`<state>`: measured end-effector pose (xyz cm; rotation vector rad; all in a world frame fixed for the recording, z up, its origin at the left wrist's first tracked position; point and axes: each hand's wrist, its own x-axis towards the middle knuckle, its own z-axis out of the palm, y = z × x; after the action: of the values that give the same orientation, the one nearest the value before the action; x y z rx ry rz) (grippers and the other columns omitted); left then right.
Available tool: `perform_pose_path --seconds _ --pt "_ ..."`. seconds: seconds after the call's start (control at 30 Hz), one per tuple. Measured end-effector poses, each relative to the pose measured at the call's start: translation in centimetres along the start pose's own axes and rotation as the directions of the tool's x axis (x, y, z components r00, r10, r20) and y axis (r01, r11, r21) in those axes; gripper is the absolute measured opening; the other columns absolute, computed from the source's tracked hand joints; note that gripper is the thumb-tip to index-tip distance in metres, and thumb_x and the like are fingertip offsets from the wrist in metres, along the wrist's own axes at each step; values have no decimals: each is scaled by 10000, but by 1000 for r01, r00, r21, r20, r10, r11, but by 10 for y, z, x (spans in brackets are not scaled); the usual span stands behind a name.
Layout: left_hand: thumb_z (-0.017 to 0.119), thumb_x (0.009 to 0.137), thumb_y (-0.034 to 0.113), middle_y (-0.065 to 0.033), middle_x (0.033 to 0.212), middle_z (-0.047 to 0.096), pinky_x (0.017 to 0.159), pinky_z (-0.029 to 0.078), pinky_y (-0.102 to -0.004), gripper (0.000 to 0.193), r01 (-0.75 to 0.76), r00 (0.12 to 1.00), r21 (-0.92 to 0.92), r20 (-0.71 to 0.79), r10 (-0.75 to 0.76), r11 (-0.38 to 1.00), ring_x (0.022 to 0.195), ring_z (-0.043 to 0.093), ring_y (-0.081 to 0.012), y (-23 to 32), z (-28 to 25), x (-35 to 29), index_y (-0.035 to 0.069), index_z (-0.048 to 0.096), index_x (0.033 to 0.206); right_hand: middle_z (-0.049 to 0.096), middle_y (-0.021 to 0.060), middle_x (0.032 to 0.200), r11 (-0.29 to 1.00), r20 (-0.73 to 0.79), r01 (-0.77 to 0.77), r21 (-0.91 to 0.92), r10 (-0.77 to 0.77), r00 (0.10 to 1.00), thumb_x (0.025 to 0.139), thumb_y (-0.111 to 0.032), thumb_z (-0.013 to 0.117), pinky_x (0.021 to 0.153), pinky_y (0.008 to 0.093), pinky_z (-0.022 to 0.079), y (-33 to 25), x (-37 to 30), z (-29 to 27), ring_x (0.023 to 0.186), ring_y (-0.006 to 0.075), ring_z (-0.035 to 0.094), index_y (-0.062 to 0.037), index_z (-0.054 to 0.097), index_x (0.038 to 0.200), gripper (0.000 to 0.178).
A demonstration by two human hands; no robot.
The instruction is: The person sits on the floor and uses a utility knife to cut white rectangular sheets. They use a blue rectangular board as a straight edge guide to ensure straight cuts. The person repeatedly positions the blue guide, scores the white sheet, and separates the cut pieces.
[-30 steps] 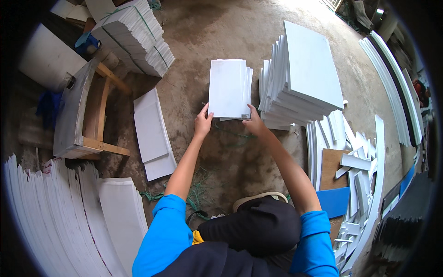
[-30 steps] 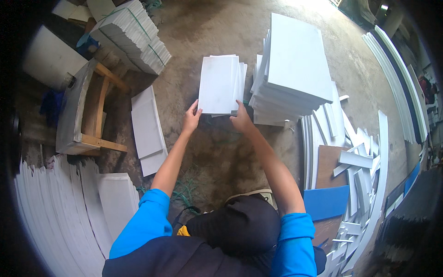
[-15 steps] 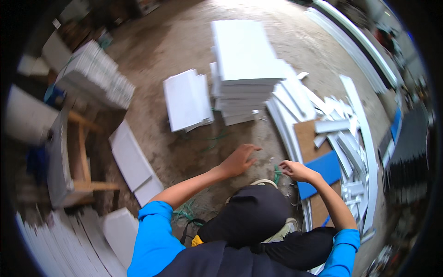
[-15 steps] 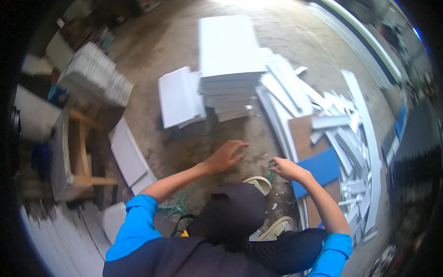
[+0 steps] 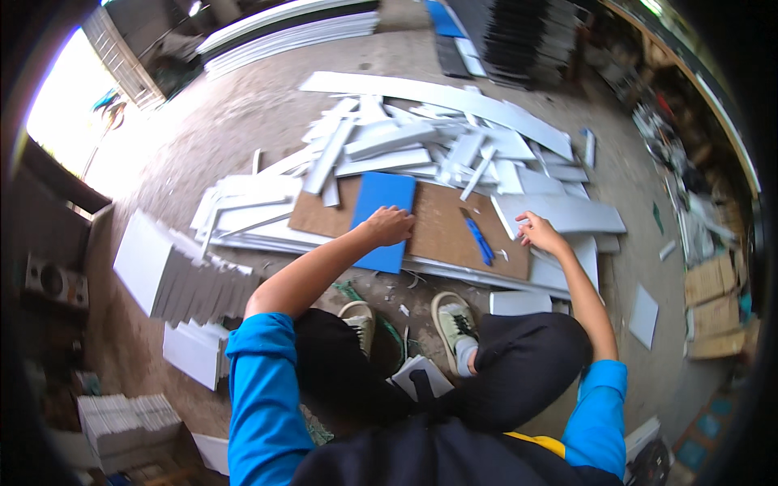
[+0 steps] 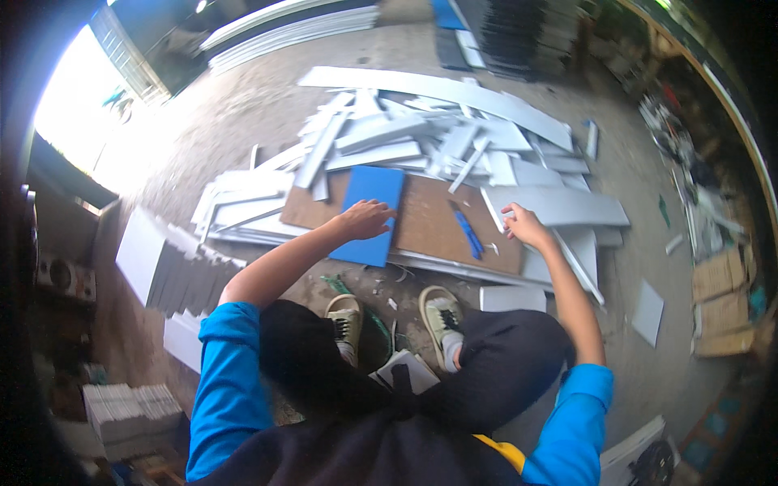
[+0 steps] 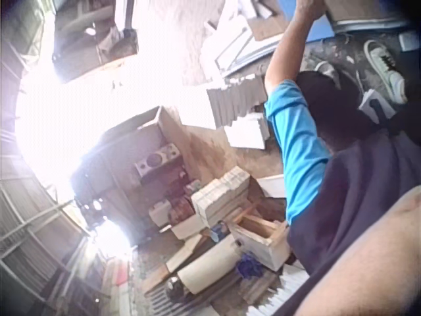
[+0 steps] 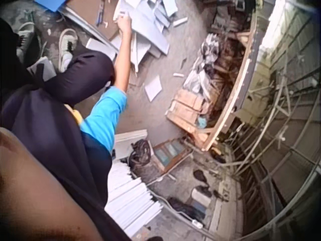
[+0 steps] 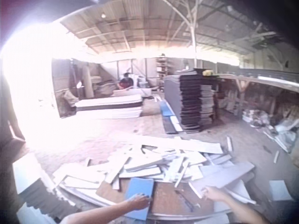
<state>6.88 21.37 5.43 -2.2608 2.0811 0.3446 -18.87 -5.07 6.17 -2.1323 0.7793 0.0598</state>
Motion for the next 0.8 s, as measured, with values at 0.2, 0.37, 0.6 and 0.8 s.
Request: perform_pose_path --seconds 0.2,0.37,0.6,0.8 --pt "578 788 257 -79 974 567 790 442 -401 279 -236 935 133 300 188 963 969 531 -256 41 25 16 109 553 1023 618 145 801 968 -288 157 -196 -210 934 762 -34 526 683 332 486 109 -6 61 754 254 614 -4 561 935 180" --pt "577 789 262 -80 995 572 809 437 -402 294 -157 934 192 347 82 969 994 525 -257 42 14 48 108 552 1039 525 147 885 935 -280 277 -219 -333 900 710 -35 616 758 398 437 97 33 131 860 326 525 -21 543 865 172" --pt "537 808 209 -115 999 591 797 455 -387 272 154 984 -263 131 -123 952 944 563 -276 10 53 81 73 548 1043 441 192 951 881 -333 178 -439 -343 878 732 -3 544 739 407 429 63 56 146 864 326 490 33 424 1067 358" --pt "500 819 141 -127 942 608 747 475 -351 262 241 932 -624 -66 -358 743 843 609 -260 -1 88 117 50 537 1062 444 244 1055 974 -408 220 -46 -219 886 697 134 425 853 423 382 56 26 139 997 388 456 24 352 1159 481"
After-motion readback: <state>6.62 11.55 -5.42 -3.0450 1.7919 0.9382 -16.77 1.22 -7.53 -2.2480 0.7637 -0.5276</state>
